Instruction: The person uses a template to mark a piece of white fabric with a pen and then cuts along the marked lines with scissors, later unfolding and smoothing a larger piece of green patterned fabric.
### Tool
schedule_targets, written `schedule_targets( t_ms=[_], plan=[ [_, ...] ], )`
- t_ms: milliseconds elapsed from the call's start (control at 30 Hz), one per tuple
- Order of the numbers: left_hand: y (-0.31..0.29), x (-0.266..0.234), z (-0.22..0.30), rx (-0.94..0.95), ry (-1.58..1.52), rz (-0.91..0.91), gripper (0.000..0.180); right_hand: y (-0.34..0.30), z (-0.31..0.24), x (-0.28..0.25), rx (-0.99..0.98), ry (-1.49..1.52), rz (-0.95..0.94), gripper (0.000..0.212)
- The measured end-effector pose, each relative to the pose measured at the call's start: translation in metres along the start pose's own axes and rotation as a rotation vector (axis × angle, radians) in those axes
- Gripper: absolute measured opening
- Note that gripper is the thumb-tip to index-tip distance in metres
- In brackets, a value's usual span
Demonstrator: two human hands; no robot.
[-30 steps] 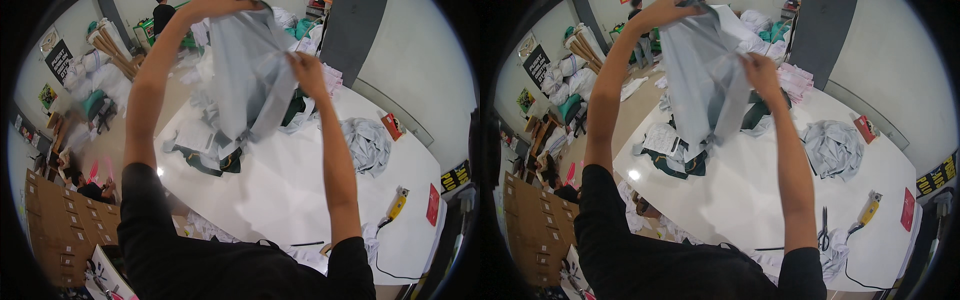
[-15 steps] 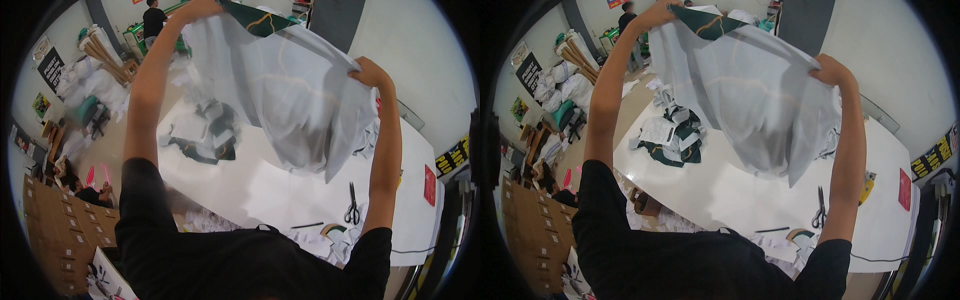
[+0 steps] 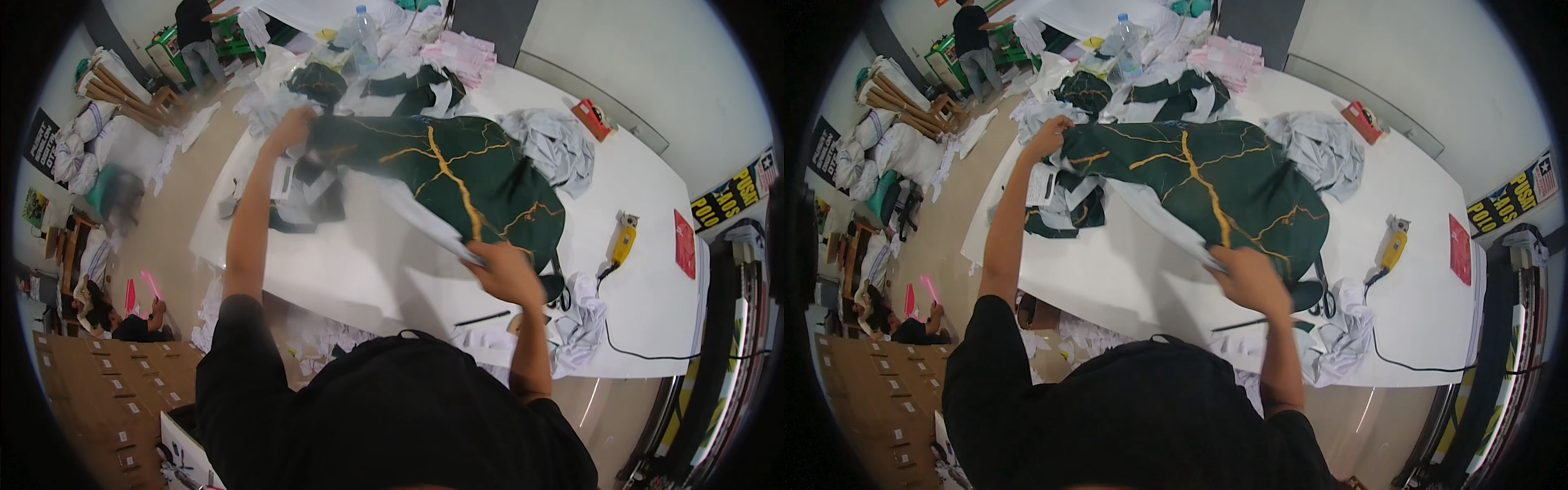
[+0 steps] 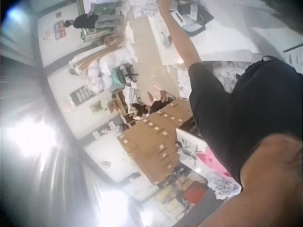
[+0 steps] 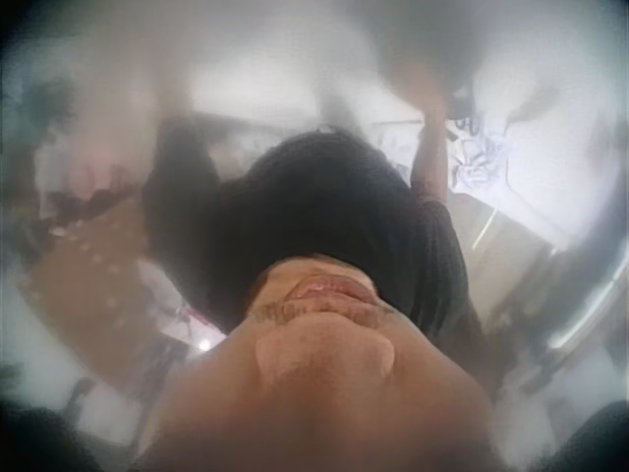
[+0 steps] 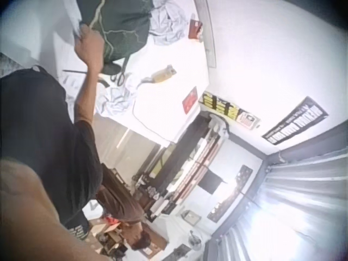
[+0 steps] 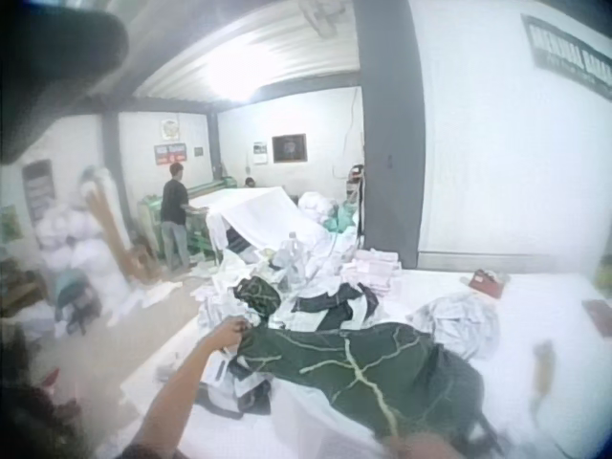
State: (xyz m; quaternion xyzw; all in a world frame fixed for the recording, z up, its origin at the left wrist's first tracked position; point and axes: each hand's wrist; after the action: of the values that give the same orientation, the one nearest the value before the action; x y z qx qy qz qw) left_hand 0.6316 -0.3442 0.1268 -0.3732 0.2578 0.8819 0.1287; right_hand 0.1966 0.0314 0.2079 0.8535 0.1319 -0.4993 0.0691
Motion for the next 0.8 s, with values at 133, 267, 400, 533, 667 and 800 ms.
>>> schedule_targets(
  t_ms=[133, 267, 400, 533, 667, 800],
  plan=[
    [-0.067, 0.086, -0.022, -0.117, 0.156, 0.399, 0.031, 0.033, 0.011, 0.093, -0.109, 0.316, 0.009, 0.033],
    [-0.152, 0.202, 0.065, -0.153, -0.080, 0.299, 0.027, 0.040, 0.078, 0.132, 0.156, 0.275, 0.225, 0.039],
    [-0.221, 0.247, 0.182, -0.467, 0.029, 0.067, 0.039, 0.003, 0.159, 0.161, 0.487, -0.262, 0.336, 0.040],
    [-0.241, 0.266, 0.176, -0.431, 0.100, -0.096, 0.027, -0.027, 0.192, 0.173, 0.591, -0.337, 0.372, 0.028],
    [-0.159, 0.273, 0.137, -0.328, 0.007, 0.072, 0.009, -0.009, 0.218, 0.148, 0.634, -0.091, 0.374, 0.021],
    [-0.043, 0.222, 0.122, -0.119, -0.022, 0.407, 0.013, 0.030, 0.156, 0.080, 0.434, 0.200, 0.331, 0.027]
  ],
)
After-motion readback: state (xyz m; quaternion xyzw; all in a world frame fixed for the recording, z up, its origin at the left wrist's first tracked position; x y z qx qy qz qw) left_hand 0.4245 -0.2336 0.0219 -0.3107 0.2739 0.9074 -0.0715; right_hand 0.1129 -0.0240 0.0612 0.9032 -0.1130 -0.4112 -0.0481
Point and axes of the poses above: each hand's wrist, its own y-axis towards the middle knuckle, its own x-axis out of the palm, z = x × y, and after that the axes turned 4 degrees about -y, right-handed
